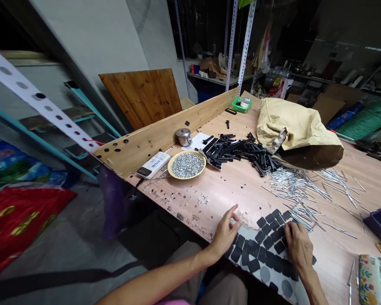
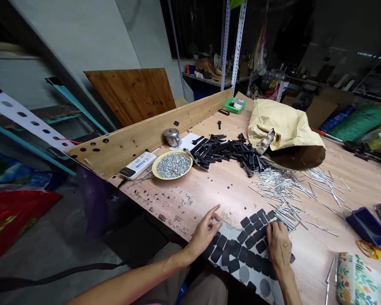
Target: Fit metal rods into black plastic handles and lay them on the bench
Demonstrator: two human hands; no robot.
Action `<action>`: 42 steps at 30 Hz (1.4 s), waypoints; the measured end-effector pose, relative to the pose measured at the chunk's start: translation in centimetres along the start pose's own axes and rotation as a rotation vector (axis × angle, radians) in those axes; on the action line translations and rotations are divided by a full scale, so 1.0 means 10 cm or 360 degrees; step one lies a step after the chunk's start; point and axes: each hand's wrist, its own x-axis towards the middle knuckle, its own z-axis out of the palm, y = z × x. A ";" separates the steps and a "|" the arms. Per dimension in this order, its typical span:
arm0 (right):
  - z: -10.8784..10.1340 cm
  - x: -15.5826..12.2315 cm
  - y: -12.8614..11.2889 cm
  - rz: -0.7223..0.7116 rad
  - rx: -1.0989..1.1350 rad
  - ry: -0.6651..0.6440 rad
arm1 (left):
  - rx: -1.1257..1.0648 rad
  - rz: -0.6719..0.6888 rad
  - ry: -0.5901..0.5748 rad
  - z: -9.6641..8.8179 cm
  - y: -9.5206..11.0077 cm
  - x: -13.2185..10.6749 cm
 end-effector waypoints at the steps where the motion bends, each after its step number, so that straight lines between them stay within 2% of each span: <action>1: 0.04 0.00 0.04 -0.0101 -0.0046 -0.0020 | 0.0096 0.0081 0.0082 -0.07 -0.05 0.01; 5: 0.11 -0.06 -0.03 -0.0623 0.0176 -0.0266 | 0.0436 0.0314 0.0316 -0.30 -0.22 0.03; 7: 0.11 -0.06 -0.06 -0.0697 0.0260 -0.0312 | 0.0548 0.0374 0.0349 -0.34 -0.28 0.04; 11: 0.11 -0.04 -0.06 -0.0401 0.0185 -0.0127 | 0.0671 0.0412 0.0398 -0.33 -0.36 0.04; 15: 0.18 -0.06 -0.08 -0.0707 0.0311 -0.0304 | 0.0702 0.0404 0.0394 -0.32 -0.38 0.04; 19: 0.20 0.00 0.02 -0.0392 0.0091 -0.0137 | 0.0733 0.0408 0.0401 -0.32 -0.37 0.03; 23: 0.22 -0.04 -0.06 -0.0584 0.0013 -0.0236 | 0.0793 0.0403 0.0405 -0.32 -0.37 0.03; 25: 0.22 -0.07 -0.13 -0.0605 0.0030 -0.0214 | 0.0828 0.0418 0.0400 -0.33 -0.38 0.02; 29: 0.19 -0.02 -0.05 -0.0548 0.0093 -0.0215 | 0.0889 0.0497 0.0404 -0.33 -0.39 0.02; 33: 0.17 0.06 0.11 -0.0344 0.0093 -0.0159 | 0.0923 0.0556 0.0396 -0.32 -0.40 0.02; 38: 0.18 0.04 -0.05 -0.0457 0.0169 -0.0311 | 0.0982 0.0554 0.0412 -0.32 -0.40 0.01; 40: 0.10 0.03 -0.10 -0.0367 0.0252 -0.0384 | 0.0993 0.0552 0.0408 -0.32 -0.39 0.02; 42: -0.07 -0.04 -0.06 -0.0267 0.0389 -0.0507 | 0.0986 0.0562 0.0390 -0.32 -0.38 0.02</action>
